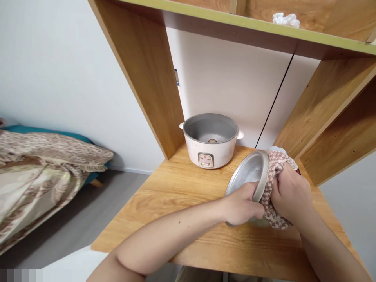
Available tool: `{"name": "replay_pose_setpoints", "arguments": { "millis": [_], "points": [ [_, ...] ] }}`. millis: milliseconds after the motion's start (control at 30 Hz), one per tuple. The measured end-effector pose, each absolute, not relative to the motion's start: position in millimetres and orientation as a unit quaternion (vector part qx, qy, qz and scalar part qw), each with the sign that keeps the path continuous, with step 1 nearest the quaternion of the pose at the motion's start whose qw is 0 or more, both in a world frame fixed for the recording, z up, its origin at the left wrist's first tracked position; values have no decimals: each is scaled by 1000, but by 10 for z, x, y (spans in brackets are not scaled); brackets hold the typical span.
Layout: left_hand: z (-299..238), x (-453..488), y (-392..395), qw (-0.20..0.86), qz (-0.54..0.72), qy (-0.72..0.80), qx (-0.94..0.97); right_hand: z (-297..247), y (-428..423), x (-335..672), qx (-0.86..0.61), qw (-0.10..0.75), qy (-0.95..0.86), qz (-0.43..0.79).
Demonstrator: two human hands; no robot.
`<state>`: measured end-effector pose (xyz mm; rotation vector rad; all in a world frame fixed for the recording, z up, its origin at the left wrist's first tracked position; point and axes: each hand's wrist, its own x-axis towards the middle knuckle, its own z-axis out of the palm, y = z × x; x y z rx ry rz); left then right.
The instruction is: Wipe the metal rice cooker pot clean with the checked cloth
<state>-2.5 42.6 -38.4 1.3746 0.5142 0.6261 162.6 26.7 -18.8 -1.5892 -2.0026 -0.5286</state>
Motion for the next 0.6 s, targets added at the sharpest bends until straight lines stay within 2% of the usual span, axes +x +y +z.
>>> {"name": "replay_pose_setpoints", "arguments": {
  "millis": [600],
  "points": [
    [-346, -23, 345, 707, 250, 233, 620, -72, 364, 1764, -604, 256, -751, -76]
  ]
}}
